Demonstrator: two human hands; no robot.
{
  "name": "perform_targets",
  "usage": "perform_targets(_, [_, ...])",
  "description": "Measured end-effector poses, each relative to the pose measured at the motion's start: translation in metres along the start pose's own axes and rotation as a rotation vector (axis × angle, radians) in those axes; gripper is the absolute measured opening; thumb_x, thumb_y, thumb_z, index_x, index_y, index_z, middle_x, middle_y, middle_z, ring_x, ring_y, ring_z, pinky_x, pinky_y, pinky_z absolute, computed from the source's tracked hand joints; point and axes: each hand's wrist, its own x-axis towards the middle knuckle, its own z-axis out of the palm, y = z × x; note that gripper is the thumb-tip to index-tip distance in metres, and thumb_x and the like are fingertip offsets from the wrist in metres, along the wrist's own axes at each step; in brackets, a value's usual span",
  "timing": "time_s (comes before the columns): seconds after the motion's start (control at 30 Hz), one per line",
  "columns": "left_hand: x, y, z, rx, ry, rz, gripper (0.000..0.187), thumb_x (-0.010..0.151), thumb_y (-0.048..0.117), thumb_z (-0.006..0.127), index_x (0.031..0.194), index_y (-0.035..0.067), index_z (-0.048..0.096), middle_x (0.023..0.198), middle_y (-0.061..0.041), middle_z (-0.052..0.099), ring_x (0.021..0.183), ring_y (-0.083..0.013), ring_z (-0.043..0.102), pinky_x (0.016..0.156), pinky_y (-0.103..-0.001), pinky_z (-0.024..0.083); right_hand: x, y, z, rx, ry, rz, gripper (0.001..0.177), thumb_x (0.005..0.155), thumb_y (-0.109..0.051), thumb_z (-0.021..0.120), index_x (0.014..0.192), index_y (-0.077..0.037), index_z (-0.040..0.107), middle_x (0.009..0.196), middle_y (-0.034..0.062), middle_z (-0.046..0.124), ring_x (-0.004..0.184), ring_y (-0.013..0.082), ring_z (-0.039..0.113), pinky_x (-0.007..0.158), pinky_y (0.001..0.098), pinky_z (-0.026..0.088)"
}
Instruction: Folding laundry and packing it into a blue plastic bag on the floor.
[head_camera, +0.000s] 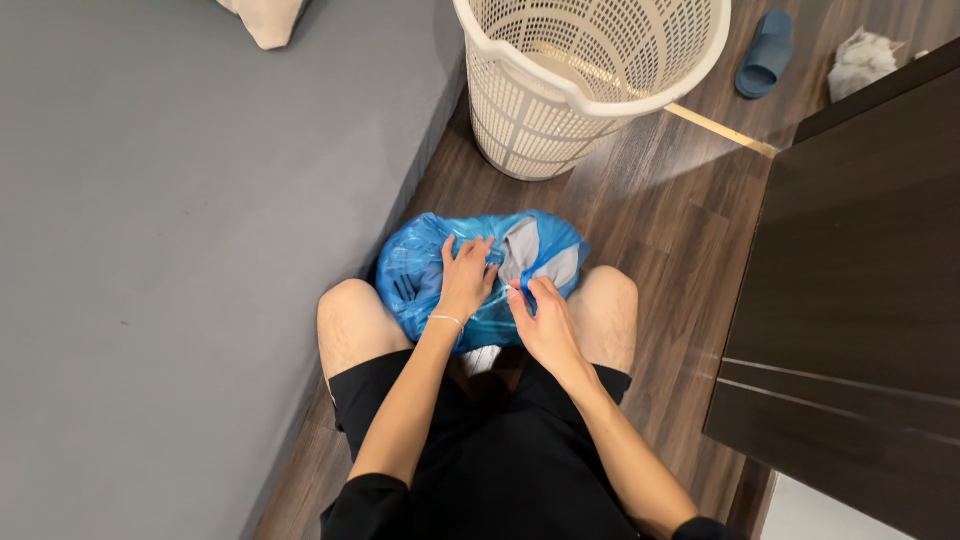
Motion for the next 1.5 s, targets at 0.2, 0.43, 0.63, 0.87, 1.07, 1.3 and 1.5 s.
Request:
perform_targets(0.2, [0.007, 0.028, -0.028, -0.178, 0.101, -0.279, 0.037, 0.092, 0.029, 0.079, 0.1, -0.001, 0.06, 0.095, -0.01, 0.074, 0.095, -0.0265, 0.068, 0.12, -0.053, 0.027, 0.02, -0.041, -0.005, -0.048, -0.12, 0.133, 0.024, 0.095, -0.023, 0.067, 0.11, -0.005, 0.072, 0.093, 0.008, 0.065, 0.071, 0.0225, 0.063, 0.067, 0.0334, 0.051])
perform_targets(0.43, [-0.007, -0.011, 0.082, 0.753, 0.144, -0.134, 0.027, 0.089, 0.026, 0.078, 0.105, 0.016, 0.058, 0.103, -0.001, 0.062, 0.108, -0.0197, 0.062, 0.126, -0.056, 0.026, 0.001, -0.033, 0.002, -0.062, -0.082, 0.08, 0.022, 0.091, -0.022, 0.07, 0.102, -0.003, 0.071, 0.092, 0.0072, 0.065, 0.081, 0.0204, 0.067, 0.067, 0.033, 0.052])
perform_targets(0.63, [0.005, 0.071, -0.009, 0.653, -0.081, -0.193, 0.054, 0.074, 0.053, 0.064, 0.095, 0.004, 0.057, 0.098, -0.012, 0.059, 0.105, -0.0298, 0.059, 0.117, -0.06, 0.02, -0.006, -0.039, -0.018, 0.074, -0.034, 0.157, 0.019, 0.09, -0.019, 0.073, 0.096, -0.001, 0.072, 0.083, 0.0102, 0.066, 0.072, 0.0227, 0.064, 0.069, 0.0318, 0.052])
perform_targets(0.87, [-0.022, 0.028, 0.042, 0.681, 0.039, -0.103, 0.021, 0.093, 0.016, 0.053, 0.108, 0.003, 0.062, 0.118, -0.016, 0.063, 0.125, -0.0317, 0.054, 0.126, -0.061, 0.014, -0.001, -0.017, 0.019, 0.072, -0.05, 0.099, 0.019, 0.099, -0.016, 0.068, 0.098, 0.003, 0.07, 0.088, 0.0121, 0.063, 0.079, 0.0273, 0.064, 0.07, 0.0337, 0.051])
perform_targets(1.07, [-0.046, 0.007, 0.024, 0.269, 0.015, 0.066, 0.037, 0.088, 0.023, 0.057, 0.113, -0.002, 0.068, 0.127, -0.021, 0.065, 0.137, -0.0422, 0.048, 0.122, -0.061, 0.007, 0.011, 0.015, 0.061, 0.11, -0.056, -0.141, 0.019, 0.093, -0.007, 0.065, 0.109, 0.004, 0.068, 0.109, 0.0202, 0.06, 0.098, 0.0324, 0.065, 0.08, 0.0348, 0.054])
perform_targets(1.3, [-0.06, 0.015, -0.036, -0.215, -0.011, -0.246, 0.037, 0.085, 0.017, 0.064, 0.117, 0.0, 0.057, 0.106, -0.023, 0.067, 0.109, -0.0398, 0.065, 0.119, -0.045, 0.04, 0.034, 0.03, 0.066, 0.226, 0.008, 0.034, 0.012, 0.085, -0.002, 0.073, 0.092, 0.008, 0.07, 0.09, 0.0135, 0.069, 0.08, 0.0207, 0.072, 0.069, 0.0295, 0.055])
perform_targets(1.5, [-0.051, 0.049, -0.069, -0.338, 0.089, -0.257, 0.027, 0.094, 0.015, 0.065, 0.113, 0.002, 0.052, 0.129, -0.021, 0.064, 0.119, -0.0411, 0.06, 0.103, -0.045, 0.047, 0.033, 0.073, 0.096, 0.488, 0.076, 0.128, 0.025, 0.083, 0.0, 0.077, 0.102, 0.001, 0.061, 0.091, 0.0074, 0.071, 0.081, 0.0106, 0.07, 0.07, 0.0245, 0.058])
